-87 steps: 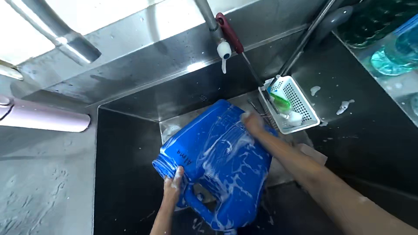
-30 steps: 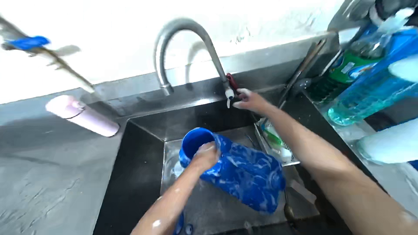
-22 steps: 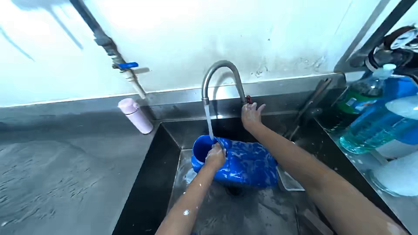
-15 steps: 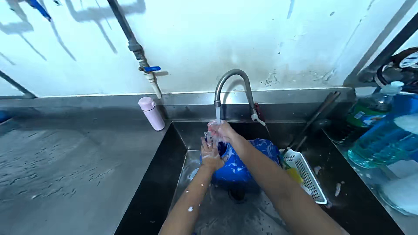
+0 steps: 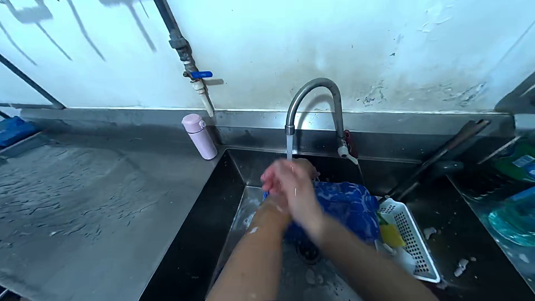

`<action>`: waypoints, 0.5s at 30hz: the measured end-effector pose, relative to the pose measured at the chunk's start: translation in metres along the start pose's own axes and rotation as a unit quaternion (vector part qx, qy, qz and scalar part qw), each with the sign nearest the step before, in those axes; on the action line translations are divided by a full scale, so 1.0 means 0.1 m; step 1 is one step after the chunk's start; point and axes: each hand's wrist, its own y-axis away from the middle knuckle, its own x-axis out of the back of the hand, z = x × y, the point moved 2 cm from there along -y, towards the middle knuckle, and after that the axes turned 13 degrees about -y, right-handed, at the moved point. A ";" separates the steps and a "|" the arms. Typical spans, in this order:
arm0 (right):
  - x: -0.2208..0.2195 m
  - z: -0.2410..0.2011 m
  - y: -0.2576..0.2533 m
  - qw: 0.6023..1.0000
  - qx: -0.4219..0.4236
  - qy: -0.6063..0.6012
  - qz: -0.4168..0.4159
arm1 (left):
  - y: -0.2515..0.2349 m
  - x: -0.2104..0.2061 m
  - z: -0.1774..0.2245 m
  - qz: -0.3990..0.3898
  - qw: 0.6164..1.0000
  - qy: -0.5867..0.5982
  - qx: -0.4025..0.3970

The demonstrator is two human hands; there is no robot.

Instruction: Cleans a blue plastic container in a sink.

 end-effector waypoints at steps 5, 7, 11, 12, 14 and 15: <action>-0.12 0.55 0.59 0.873 0.407 0.240 -0.123 | -0.22 0.21 0.13 -0.101 0.993 -0.017 0.065; 0.14 0.83 0.16 0.857 0.362 0.361 -0.069 | -0.14 0.16 0.06 -0.061 0.998 -0.014 0.020; 0.59 0.83 -0.92 0.849 -0.010 0.497 -0.182 | 0.43 -0.12 -0.50 0.067 0.993 0.093 -0.026; 0.57 0.86 -1.12 0.834 -0.058 0.498 -0.229 | 0.61 -0.16 -0.61 0.073 0.992 0.093 -0.049; 0.43 0.96 -1.44 0.783 -0.098 0.540 -0.292 | 1.02 -0.21 -0.68 0.130 0.983 0.070 -0.109; 0.37 1.05 -1.57 0.758 -0.086 0.571 -0.303 | 1.21 -0.30 -0.63 0.237 0.956 0.082 -0.152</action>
